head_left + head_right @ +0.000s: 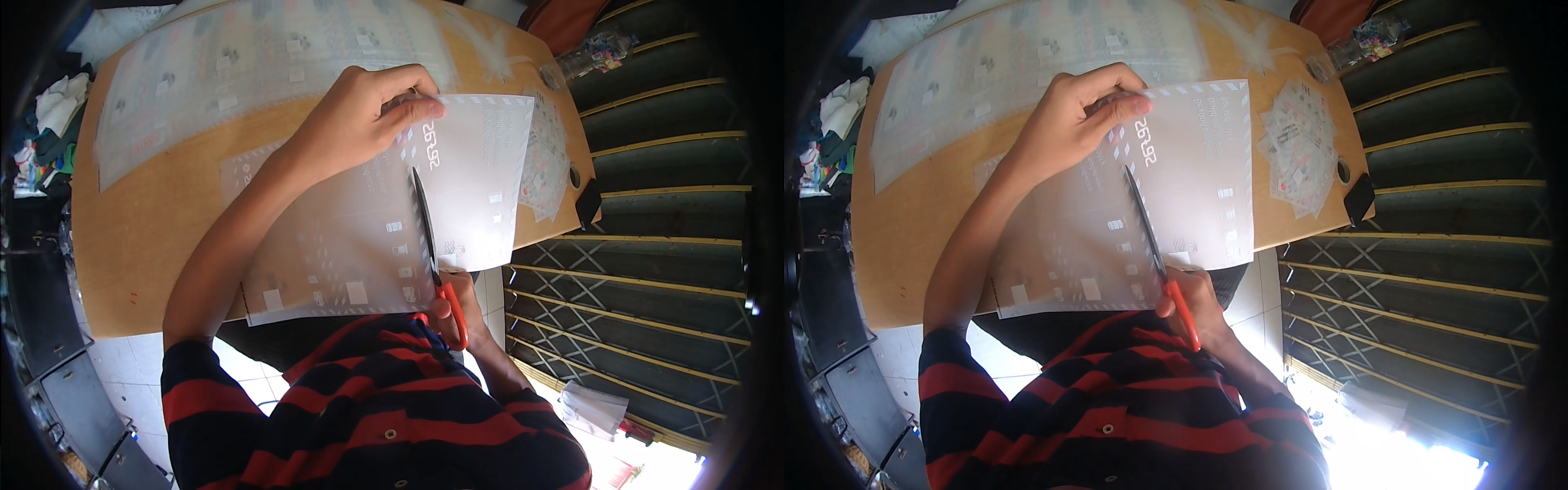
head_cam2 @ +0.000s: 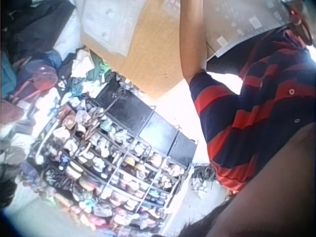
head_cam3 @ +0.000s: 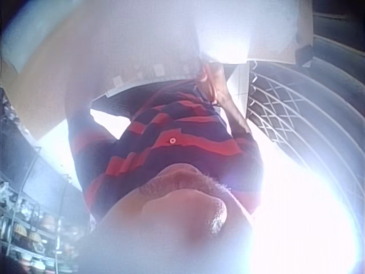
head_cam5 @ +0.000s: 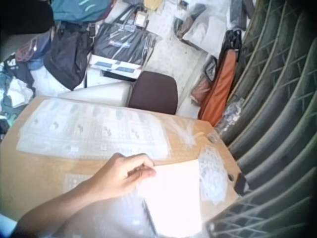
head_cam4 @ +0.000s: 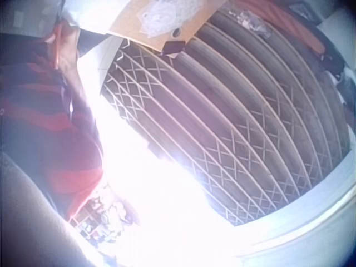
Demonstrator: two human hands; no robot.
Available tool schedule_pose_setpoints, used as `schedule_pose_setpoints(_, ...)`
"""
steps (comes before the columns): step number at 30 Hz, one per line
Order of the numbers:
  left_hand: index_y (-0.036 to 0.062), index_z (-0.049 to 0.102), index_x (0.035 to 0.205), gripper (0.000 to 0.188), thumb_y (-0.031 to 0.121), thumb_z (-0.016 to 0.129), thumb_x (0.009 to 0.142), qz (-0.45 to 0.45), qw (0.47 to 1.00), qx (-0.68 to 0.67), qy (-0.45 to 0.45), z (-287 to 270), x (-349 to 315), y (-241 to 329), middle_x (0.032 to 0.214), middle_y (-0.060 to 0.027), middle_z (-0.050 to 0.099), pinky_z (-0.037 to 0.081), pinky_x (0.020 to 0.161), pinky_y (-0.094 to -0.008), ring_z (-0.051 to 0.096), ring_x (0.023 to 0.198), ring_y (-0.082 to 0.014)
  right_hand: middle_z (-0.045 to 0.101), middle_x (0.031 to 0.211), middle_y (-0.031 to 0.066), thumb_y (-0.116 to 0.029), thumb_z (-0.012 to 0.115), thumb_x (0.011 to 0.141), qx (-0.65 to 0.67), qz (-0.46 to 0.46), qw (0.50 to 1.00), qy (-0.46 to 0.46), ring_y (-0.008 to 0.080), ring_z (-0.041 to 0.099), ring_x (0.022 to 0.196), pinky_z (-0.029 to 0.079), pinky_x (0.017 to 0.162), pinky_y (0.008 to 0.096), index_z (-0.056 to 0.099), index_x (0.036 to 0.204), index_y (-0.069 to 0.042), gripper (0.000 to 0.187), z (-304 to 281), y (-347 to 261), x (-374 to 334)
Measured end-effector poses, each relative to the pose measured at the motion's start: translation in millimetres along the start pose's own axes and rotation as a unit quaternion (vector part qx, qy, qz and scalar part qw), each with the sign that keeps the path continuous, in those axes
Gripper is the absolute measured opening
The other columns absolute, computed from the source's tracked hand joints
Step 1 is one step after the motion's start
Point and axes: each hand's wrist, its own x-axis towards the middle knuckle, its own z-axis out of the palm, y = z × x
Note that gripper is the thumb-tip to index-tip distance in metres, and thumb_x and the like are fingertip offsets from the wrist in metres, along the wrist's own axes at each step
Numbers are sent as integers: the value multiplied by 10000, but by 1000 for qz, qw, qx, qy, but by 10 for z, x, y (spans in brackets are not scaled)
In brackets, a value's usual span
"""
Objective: The person uses red-handled scissors to cut a large transparent plastic sheet with printed icons into smaller rectangular pieces on a wooden table. The person repeatedly positions the sheet, cuts along straight lines, and sets the cut pieces aside on the table.
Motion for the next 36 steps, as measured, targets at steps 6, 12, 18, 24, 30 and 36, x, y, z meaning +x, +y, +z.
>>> schedule_pose_setpoints(6, 6, 641, 902, 157, 154, 682, 934, 30, 999, -11, -29, 72, -19, 22, 678, -4, 589, 401, 546, -224, 502, 597, -52, 481, 587, 129, -764, 345, 909, 50, -84, 995, 21, 258, 499, 516, 418, 514, 371, 522, 782, 39, 832, 30, -27, 45)
schedule_pose_setpoints(12, -4, 644, 894, 171, 158, 686, 930, 37, 999, 3, -11, 61, -2, 23, 695, -12, 588, 403, 559, -226, 507, 617, -63, 490, 567, 91, -838, 348, 832, 19, 14, 1000, 15, 204, 511, 490, 416, 472, 333, 532, 783, 53, 911, 4, 71, 51)
schedule_pose_setpoints(18, -16, 663, 897, 161, 141, 683, 924, 78, 997, -9, -10, 101, -12, 10, 762, -23, 589, 391, 582, -240, 494, 675, -73, 454, 557, 124, -819, 325, 858, -4, -62, 995, 77, 247, 464, 497, 399, 483, 381, 500, 722, 43, 890, 40, -117, 110)
schedule_pose_setpoints(24, -30, 678, 933, 204, 162, 621, 967, 52, 998, -26, -21, 89, -21, -30, 816, -20, 569, 360, 602, -243, 447, 666, -91, 453, 556, 132, -843, 297, 841, -11, -32, 999, 36, 240, 447, 486, 401, 482, 385, 515, 755, 48, 921, -5, -131, 142)
schedule_pose_setpoints(30, -38, 690, 999, 313, 241, 548, 1015, 7, 997, -58, -48, 72, -27, 5, 864, -26, 567, 385, 635, -274, 484, 702, -110, 439, 529, 128, -825, 271, 873, 2, -36, 998, 49, 232, 425, 470, 396, 476, 391, 515, 763, 48, 913, 35, -48, 141)
schedule_pose_setpoints(36, -30, 703, 1039, 306, 223, 535, 1011, -5, 994, -89, -64, 83, -30, -49, 861, -1, 525, 357, 635, -247, 451, 722, -86, 445, 512, 127, -787, 294, 902, -14, -65, 996, 53, 234, 484, 463, 401, 472, 391, 515, 735, 48, 880, 17, -75, 206)
